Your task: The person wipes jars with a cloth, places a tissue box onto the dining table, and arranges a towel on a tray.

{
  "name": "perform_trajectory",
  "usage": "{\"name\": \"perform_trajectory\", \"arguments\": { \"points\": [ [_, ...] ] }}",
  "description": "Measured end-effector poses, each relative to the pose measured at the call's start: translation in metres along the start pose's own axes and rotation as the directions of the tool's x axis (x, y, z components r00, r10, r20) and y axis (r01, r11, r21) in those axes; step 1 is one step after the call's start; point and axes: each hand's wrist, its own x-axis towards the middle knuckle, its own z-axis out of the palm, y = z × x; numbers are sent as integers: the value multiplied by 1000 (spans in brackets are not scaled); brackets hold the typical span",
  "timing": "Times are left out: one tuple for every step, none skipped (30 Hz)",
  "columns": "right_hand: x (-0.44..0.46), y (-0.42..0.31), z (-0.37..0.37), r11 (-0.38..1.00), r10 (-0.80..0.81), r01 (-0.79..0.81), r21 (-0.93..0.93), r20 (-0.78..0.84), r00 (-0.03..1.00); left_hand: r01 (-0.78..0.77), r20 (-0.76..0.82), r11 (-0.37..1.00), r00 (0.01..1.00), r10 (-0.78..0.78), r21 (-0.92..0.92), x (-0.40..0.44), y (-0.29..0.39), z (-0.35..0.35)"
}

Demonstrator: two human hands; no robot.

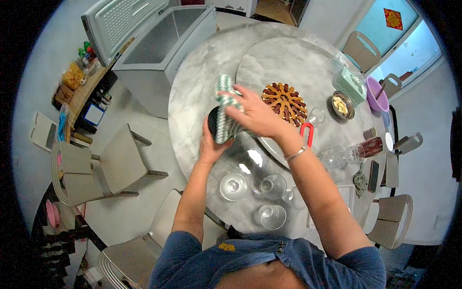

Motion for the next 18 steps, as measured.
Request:
{"name": "perform_trajectory", "arguments": {
  "points": [
    [4,-4,9,987,2,5,-163,40,999,50,14,999,999,-50,-1,-2,-10,3],
    [7,-7,17,947,10,15,-320,79,997,100,29,995,995,-100,0,-3,-16,5],
    [8,-6,28,902,79,-25,-431,107,991,149,79,984,987,-142,-100,0,-23,8],
    [9,0,39,904,81,-28,-427,106,991,152,82,984,986,-144,-97,-1,-23,7],
    [11,6,49,927,125,-62,-371,147,981,118,77,989,991,-112,-86,-2,-21,5],
    [12,12,55,943,164,-98,-317,190,968,83,71,994,994,-78,-76,-2,-19,3],
    [13,9,53,953,187,-129,-274,197,962,83,74,994,994,-77,-77,-2,-17,2],
    [13,8,53,951,194,-136,-276,194,962,89,84,995,993,-85,-49,-2,-16,-1],
    [11,7,54,939,159,-104,-329,147,976,95,97,995,991,-93,-21,-3,-14,-3],
    [9,6,55,920,125,-77,-383,102,987,100,113,995,989,-100,6,-3,-11,-6],
    [6,2,55,918,96,-69,-391,48,994,59,104,998,993,-58,-6,-6,-3,-10],
    [2,0,52,913,113,-89,-399,38,993,53,122,998,991,-51,-17,-8,-3,-11],
    [-2,-5,47,916,88,-66,-395,38,995,106,169,992,981,-94,-65,-10,-6,-14],
    [-8,-13,39,919,67,-48,-392,37,997,163,222,981,966,-136,-109,-13,-7,-17],
    [-19,-21,31,921,37,-38,-389,-11,999,131,152,991,981,-124,-36,-19,-6,-20],
    [-30,-26,21,916,67,-71,-395,-24,997,103,84,994,991,-106,38,-27,-4,-25],
    [-41,-29,11,937,152,-108,-333,111,982,128,38,989,991,-131,72,-34,-3,-29],
    [-50,-33,1,951,219,-150,-272,246,944,151,-14,983,989,-150,106,-40,-1,-34]
  ]
}}
